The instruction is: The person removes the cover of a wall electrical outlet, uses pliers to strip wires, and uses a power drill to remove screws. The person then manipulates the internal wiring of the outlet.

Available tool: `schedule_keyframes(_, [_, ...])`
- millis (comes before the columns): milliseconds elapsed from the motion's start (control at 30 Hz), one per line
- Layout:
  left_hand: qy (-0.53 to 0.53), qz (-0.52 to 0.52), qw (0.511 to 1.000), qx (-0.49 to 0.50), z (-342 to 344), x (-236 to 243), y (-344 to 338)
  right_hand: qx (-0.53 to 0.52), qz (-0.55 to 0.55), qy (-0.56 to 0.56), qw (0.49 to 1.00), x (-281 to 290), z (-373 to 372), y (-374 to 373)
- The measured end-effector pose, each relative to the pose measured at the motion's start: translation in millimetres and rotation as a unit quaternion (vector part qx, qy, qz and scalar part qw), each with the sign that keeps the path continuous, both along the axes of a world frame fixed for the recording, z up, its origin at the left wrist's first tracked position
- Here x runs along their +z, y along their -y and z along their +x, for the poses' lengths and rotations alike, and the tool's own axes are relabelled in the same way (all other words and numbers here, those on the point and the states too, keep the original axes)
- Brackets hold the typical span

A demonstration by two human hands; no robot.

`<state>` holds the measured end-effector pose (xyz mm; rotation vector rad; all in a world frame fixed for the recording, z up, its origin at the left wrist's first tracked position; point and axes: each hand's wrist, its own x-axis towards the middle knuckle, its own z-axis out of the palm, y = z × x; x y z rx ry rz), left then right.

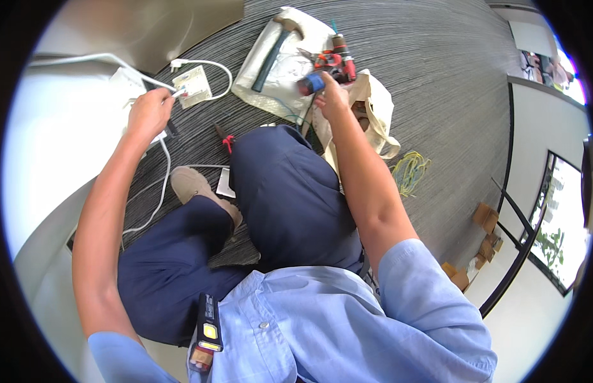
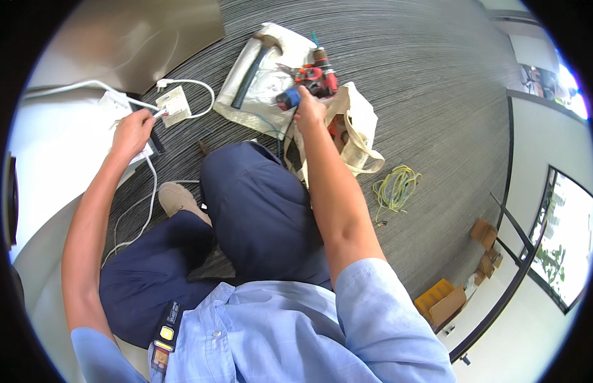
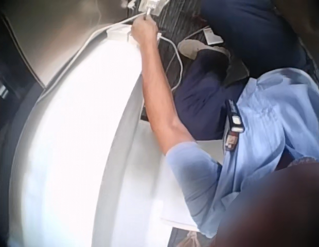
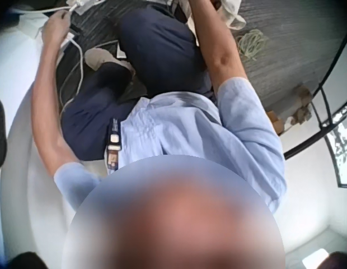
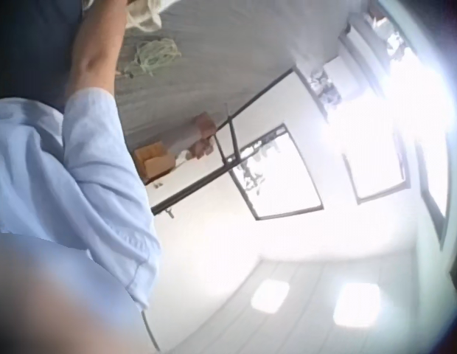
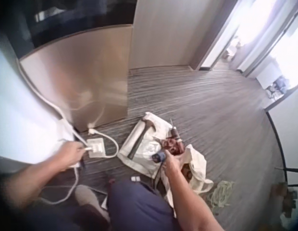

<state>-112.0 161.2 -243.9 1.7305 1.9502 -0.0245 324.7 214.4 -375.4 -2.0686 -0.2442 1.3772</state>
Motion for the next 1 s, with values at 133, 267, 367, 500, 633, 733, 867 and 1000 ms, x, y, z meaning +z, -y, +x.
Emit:
schedule_keyframes(133, [-0.037, -0.004, 0.999, -0.007, 5, 1, 7, 0.047, -0.019, 0.003, 0.999, -29, 6, -23])
schedule_keyframes(267, [-0.043, 0.013, 0.999, -0.027, 5, 0, 13, -0.012, 0.01, -0.065, 0.998, -45, 7, -44])
schedule_keyframes(367, [-0.035, -0.003, 0.998, -0.05, 3, -4, 10, -0.097, 0.086, -0.233, 0.964, -13, 26, -43])
schedule_keyframes(500, [0.001, -0.029, 0.998, -0.047, 3, -14, 5, -0.124, 0.071, -0.301, 0.943, 66, 47, -32])
schedule_keyframes(633, [-0.011, -0.086, 0.987, -0.137, -1, -22, -5, -0.029, 0.256, -0.285, 0.923, 152, 43, 10])
schedule_keyframes(733, [0.005, -0.13, 0.985, -0.117, -1, -27, -12, -0.001, 0.363, -0.08, 0.928, 216, 33, 46])
schedule_keyframes(867, [-0.062, -0.147, 0.964, -0.213, -1, -31, -16, 0.0, 0.493, -0.132, 0.86, 268, 18, 77])
schedule_keyframes(1000, [-0.049, -0.12, 0.975, -0.183, -3, -33, -16, 0.076, 0.522, -0.341, 0.778, 271, 6, 74])
